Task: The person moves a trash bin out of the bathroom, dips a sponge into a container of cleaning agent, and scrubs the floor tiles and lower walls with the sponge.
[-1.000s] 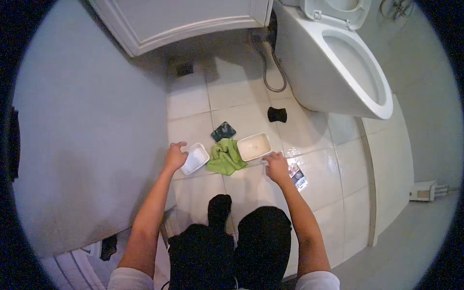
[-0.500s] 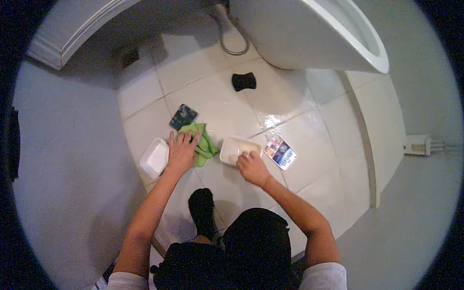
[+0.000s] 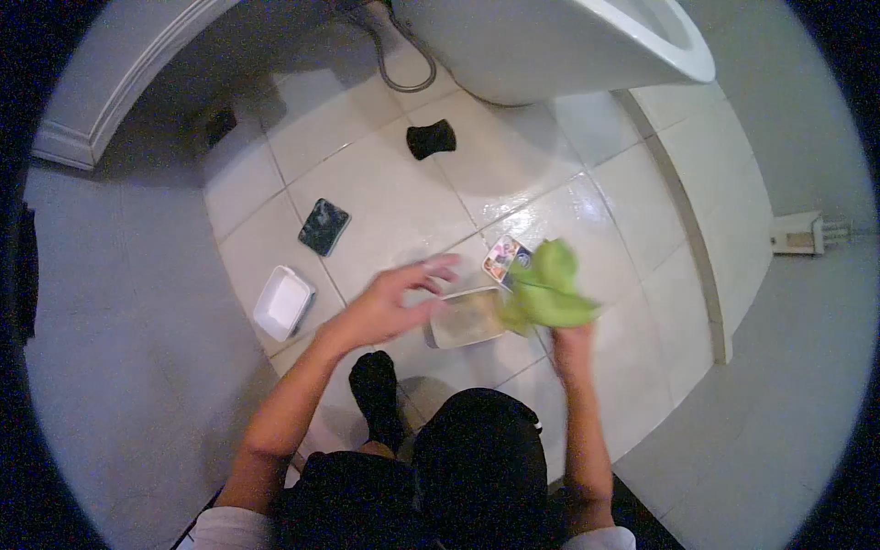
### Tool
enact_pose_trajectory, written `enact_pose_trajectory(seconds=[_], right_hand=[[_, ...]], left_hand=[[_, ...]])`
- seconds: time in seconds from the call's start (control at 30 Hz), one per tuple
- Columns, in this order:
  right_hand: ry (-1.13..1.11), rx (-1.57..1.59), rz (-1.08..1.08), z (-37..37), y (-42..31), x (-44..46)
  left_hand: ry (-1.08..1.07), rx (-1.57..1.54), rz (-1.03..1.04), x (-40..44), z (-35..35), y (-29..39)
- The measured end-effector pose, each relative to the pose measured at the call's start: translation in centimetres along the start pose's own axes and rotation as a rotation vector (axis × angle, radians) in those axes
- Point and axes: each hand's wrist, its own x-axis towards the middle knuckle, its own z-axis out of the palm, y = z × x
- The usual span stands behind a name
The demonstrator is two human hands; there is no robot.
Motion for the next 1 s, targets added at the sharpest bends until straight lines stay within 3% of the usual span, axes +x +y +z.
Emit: enact_pose_trajectory(seconds=[0.07, 0.1, 0.13, 0.17, 0.23, 0.3, 0.33, 0.4, 0.43, 0.47, 0.5, 0.53, 0.6, 0.7, 0.77, 0.83, 0.9, 0.97, 1.0], right_hand=[[0.056, 0.023, 0.005, -5.5, -1.4, -1.8], [0.075, -0.266, 0.127, -9.0, -0.6, -2.4], [-0.058, -0.666, 0.224, -11.6, -0.2, -3.0], [-0.218, -1.26, 0.287, -12.5, -0.2, -3.5], [-0.065, -1.675, 0.208, -7.2, -1.4, -3.7], [-0.185, -1.257, -0.139, -1.0, -1.4, -0.3], [-0.305, -1.174, -0.391, 2.2, 0.3, 2.1], [-0.6, -1.118, -0.711, 12.0, 0.5, 6.2], [-0.681, -1.089, -0.874, 16.5, 1.9, 8.4], [-0.695, -1.094, -1.048, 20.8, 2.9, 9.8], [-0.741, -1.138, -1.129, 24.9, 3.8, 11.3], [-0.751, -1.145, -1.18, 28.3, 4.1, 12.2], [-0.762, -1.143, -1.241, 33.0, 5.4, 12.9], [-0.768, -1.361, -1.126, 35.3, 6.9, 13.3], [-0.816, -1.493, -0.778, 33.6, 6.3, 12.7], [-0.774, -1.443, -0.812, 30.0, 7.0, 13.6], [-0.539, -0.883, -0.711, 25.4, 6.9, 14.5], [-0.483, -0.522, 0.081, 20.4, 4.3, 15.5], [-0.447, -0.307, 0.198, 17.0, 3.5, 15.9]], left_hand=[[0.214, 0.351, -0.221, -2.7, -4.1, -1.7], [0.364, 0.568, -0.298, -4.8, -6.2, -4.5], [0.524, 0.786, -0.378, -7.2, -8.2, -6.8], [0.689, 0.955, -0.433, -9.3, -9.6, -7.0], [0.837, 0.892, -0.516, -14.2, -13.0, -11.4], [1.141, 0.855, -0.586, -18.2, -14.6, -15.9], [1.15, 0.86, -0.592, -19.2, -14.7, -17.0], [1.244, 0.331, -0.852, -20.1, -14.9, -18.0], [1.25, 0.337, -0.842, -19.6, -14.6, -17.4], [1.291, 0.097, -0.825, -18.7, -13.7, -16.2], [1.321, -0.144, -0.809, -19.0, -13.1, -15.6], [1.283, -0.057, -0.706, -21.4, -14.1, -20.8], [1.246, -0.161, -0.728, -20.4, -13.1, -18.5], [1.165, -0.277, -0.724, -19.8, -12.9, -18.8], [1.342, -0.471, -0.583, -18.6, -12.3, -17.2], [1.322, -0.501, -0.59, -16.7, -12.5, -16.6], [1.359, -0.356, -0.545, -14.6, -12.8, -15.9], [1.291, -0.365, -0.529, -11.8, -12.9, -16.3], [1.203, -0.348, -0.495, -9.9, -12.5, -16.1]])
